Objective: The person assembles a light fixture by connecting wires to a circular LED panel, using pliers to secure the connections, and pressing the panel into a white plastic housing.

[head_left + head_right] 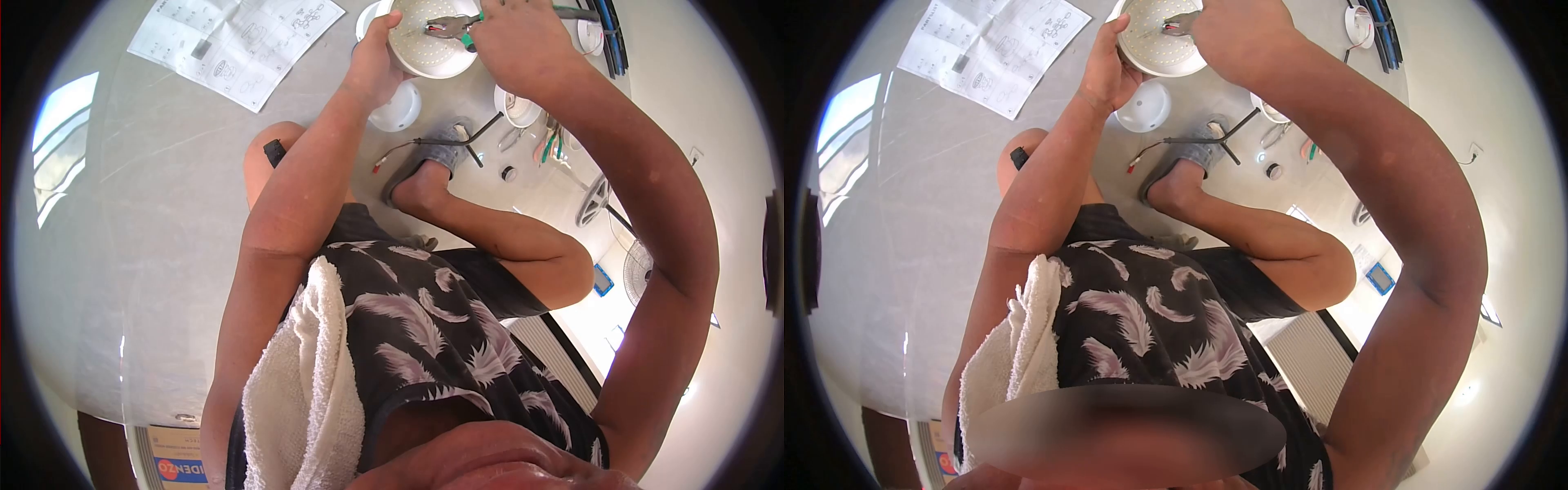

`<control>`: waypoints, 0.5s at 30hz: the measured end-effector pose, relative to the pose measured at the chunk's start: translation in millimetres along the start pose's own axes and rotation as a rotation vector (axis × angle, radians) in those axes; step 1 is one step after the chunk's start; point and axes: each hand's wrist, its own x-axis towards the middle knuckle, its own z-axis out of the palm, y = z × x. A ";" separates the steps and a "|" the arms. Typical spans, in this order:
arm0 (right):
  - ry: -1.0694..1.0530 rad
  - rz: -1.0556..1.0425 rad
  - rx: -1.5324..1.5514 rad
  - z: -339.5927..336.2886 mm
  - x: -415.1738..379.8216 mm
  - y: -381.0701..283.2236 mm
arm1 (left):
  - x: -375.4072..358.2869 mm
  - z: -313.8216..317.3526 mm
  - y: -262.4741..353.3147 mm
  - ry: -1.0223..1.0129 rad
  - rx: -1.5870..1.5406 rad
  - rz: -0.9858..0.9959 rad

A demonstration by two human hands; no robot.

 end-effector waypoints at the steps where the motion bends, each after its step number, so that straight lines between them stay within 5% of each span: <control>1: 0.079 -0.029 -0.086 3.9 0.7 -2.1 | 0.5 -1.3 -1.4 -0.005 0.006 0.003; 6: 0.175 -0.105 -0.336 3.9 -3.8 -6.4 | 6.7 -0.7 -10.0 -0.069 -0.103 0.000; 15: -0.119 0.073 0.101 -9.4 -10.4 -4.9 | 9.9 -3.2 -12.7 -0.022 -0.098 0.003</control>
